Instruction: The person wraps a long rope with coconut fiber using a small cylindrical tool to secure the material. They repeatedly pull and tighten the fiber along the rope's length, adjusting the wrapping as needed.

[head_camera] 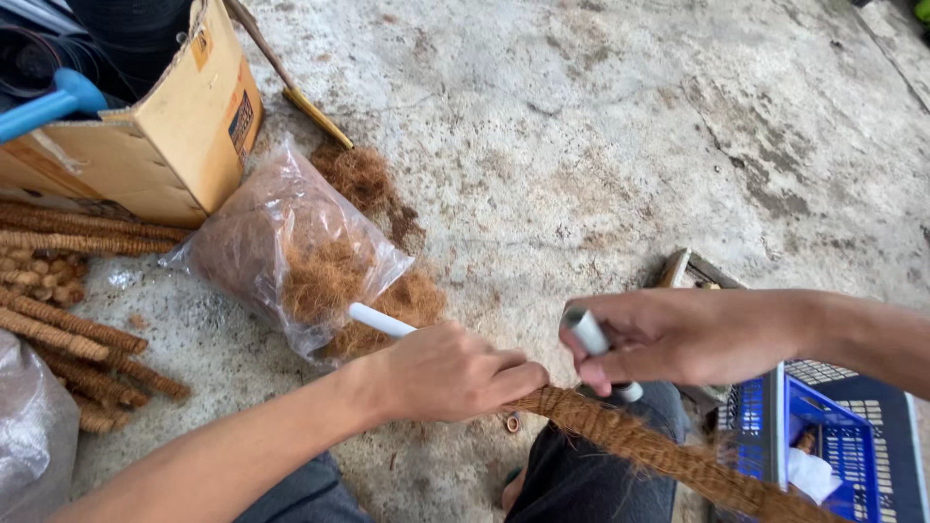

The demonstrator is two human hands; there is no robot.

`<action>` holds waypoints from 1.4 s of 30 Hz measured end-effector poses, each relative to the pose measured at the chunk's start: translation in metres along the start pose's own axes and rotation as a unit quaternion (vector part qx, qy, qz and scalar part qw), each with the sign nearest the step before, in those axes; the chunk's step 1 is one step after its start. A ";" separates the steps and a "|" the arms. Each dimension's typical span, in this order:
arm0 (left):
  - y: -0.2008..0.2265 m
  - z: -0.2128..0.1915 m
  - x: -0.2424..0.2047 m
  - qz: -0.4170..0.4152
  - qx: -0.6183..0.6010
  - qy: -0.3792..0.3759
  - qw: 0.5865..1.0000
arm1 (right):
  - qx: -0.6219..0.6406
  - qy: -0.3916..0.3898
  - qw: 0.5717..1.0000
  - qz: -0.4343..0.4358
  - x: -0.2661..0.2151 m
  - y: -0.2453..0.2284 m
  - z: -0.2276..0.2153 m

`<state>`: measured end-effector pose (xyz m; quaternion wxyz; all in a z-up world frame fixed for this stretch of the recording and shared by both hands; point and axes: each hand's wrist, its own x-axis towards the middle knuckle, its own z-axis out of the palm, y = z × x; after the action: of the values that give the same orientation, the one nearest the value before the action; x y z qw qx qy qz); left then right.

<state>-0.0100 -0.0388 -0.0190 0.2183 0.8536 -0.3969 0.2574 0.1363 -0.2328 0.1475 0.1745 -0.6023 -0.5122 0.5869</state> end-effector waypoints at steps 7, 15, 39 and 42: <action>0.024 0.001 0.018 -0.192 -0.406 0.015 0.893 | 0.144 0.366 0.919 -0.001 0.036 0.081 0.059; 0.023 -0.022 0.018 -0.304 -0.483 0.111 0.813 | -0.221 0.558 0.772 -0.209 0.066 0.096 0.096; 0.028 -0.002 0.028 -0.337 -0.087 -0.196 0.917 | -0.568 0.130 0.807 -0.095 0.023 -0.045 0.025; 0.035 -0.005 0.024 -0.241 -0.044 -0.084 0.966 | -0.518 0.037 0.854 0.028 0.034 -0.058 0.015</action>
<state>-0.0252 -0.0704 0.0054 0.2773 0.9321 -0.2072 0.1063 0.0917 -0.1873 0.1725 -0.1604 -0.6405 -0.7184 0.2188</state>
